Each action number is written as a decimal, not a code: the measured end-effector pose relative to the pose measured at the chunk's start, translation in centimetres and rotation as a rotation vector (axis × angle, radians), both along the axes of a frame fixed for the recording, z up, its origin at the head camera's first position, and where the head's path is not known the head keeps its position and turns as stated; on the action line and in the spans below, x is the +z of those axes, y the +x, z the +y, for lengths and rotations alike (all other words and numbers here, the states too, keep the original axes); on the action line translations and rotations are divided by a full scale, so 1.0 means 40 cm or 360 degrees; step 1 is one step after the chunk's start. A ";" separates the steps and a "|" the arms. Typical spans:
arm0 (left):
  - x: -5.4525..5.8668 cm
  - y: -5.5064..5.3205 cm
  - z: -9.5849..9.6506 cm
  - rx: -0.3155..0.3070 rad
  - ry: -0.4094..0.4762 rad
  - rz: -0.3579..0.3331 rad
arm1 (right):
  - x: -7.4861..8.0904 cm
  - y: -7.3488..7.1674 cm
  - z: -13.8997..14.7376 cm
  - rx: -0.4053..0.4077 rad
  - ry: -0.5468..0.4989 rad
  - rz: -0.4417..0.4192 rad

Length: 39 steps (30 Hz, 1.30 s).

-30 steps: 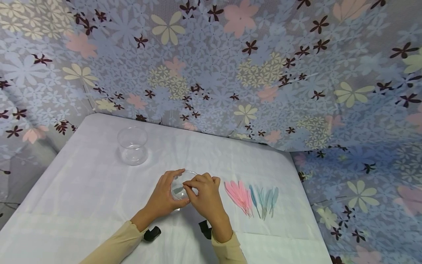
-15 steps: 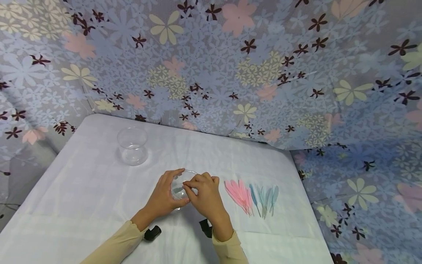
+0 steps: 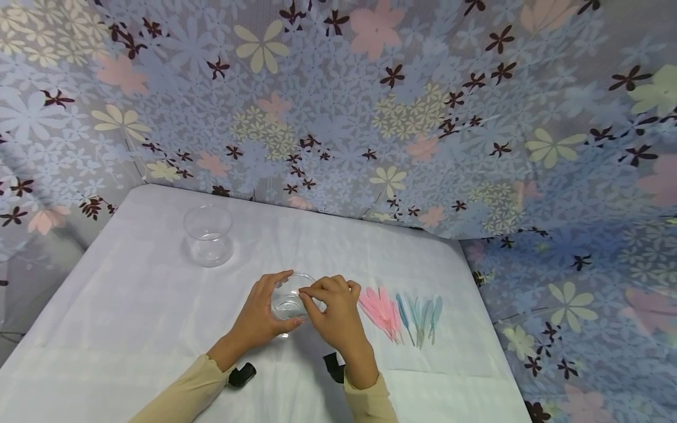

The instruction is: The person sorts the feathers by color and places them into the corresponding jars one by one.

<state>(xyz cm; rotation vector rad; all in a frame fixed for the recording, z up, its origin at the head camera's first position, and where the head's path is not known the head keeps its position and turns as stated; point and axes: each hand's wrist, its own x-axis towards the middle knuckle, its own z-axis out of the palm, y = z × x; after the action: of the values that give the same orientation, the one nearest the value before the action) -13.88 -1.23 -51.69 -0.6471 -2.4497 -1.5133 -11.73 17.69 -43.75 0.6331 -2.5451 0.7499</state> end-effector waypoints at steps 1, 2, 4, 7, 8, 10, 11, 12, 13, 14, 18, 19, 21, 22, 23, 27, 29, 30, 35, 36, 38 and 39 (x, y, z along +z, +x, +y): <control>0.000 0.000 0.000 0.0006 -0.0002 -0.0002 | 0.000 -0.001 0.011 -0.0009 -0.0047 0.0029; -0.001 0.001 0.000 0.0009 -0.0003 -0.0002 | 0.000 -0.001 0.024 -0.0027 -0.0096 0.0061; -0.001 0.002 0.000 0.0014 -0.0010 -0.0010 | -0.005 0.002 0.058 -0.0089 -0.0215 0.0125; -0.001 0.002 -0.002 0.0016 -0.0006 -0.0023 | -0.025 0.011 0.133 -0.0225 -0.0398 0.0187; -0.001 0.002 -0.002 0.0017 -0.0006 -0.0026 | -0.032 0.017 0.164 -0.0279 -0.0448 0.0192; 0.001 0.002 -0.003 0.0018 -0.0005 -0.0026 | -0.049 0.031 0.231 -0.0393 -0.0525 0.0205; 0.002 0.002 -0.003 0.0018 0.0001 -0.0023 | -0.056 0.042 0.265 -0.0460 -0.0543 0.0205; 0.002 0.002 -0.004 0.0019 0.0004 -0.0021 | -0.063 0.054 0.298 -0.0536 -0.0552 0.0198; 0.003 0.002 -0.004 0.0019 0.0005 -0.0021 | -0.069 0.068 0.330 -0.0623 -0.0552 0.0187; 0.003 0.003 -0.004 0.0018 0.0007 -0.0019 | -0.072 0.083 0.359 -0.0714 -0.0543 0.0171; -0.001 0.004 0.001 0.0007 -0.0005 -0.0025 | -0.085 0.139 0.448 -0.1090 -0.0422 0.0079; -0.002 0.004 0.003 0.0004 -0.0008 -0.0028 | -0.087 0.148 0.463 -0.1162 -0.0381 0.0052; -0.004 0.004 0.002 0.0006 -0.0014 -0.0039 | -0.095 0.160 0.486 -0.1258 -0.0310 -0.0027; -0.003 0.004 0.000 0.0014 -0.0012 -0.0042 | -0.099 0.163 0.493 -0.1279 -0.0283 -0.0080; -0.003 0.003 -0.002 0.0023 -0.0008 -0.0043 | -0.103 0.165 0.499 -0.1294 -0.0257 -0.0138; -0.004 0.001 -0.012 0.0048 0.0007 -0.0045 | -0.121 0.173 0.510 -0.1351 -0.0146 -0.0415; -0.007 0.000 -0.012 0.0038 -0.0002 -0.0049 | -0.126 0.178 0.516 -0.1377 -0.0109 -0.0515; -0.009 0.000 -0.011 0.0032 -0.0009 -0.0048 | -0.129 0.180 0.521 -0.1390 -0.0088 -0.0551; -0.011 0.000 -0.010 0.0027 -0.0005 -0.0039 | -0.142 0.186 0.533 -0.1400 -0.0030 -0.0651; -0.010 0.000 -0.010 0.0029 -0.0001 -0.0036 | -0.145 0.185 0.535 -0.1405 -0.0014 -0.0668; -0.009 -0.001 -0.010 0.0034 0.0003 -0.0026 | -0.150 0.184 0.535 -0.1424 0.0004 -0.0695; -0.008 -0.001 -0.010 0.0037 0.0003 -0.0016 | -0.152 0.183 0.534 -0.1432 0.0017 -0.0710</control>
<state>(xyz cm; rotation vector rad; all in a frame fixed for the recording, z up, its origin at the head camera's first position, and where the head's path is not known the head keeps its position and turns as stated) -13.93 -1.64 -52.00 -0.6102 -2.4543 -1.5141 -4.41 39.06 -49.82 -0.7427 -2.7899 0.5655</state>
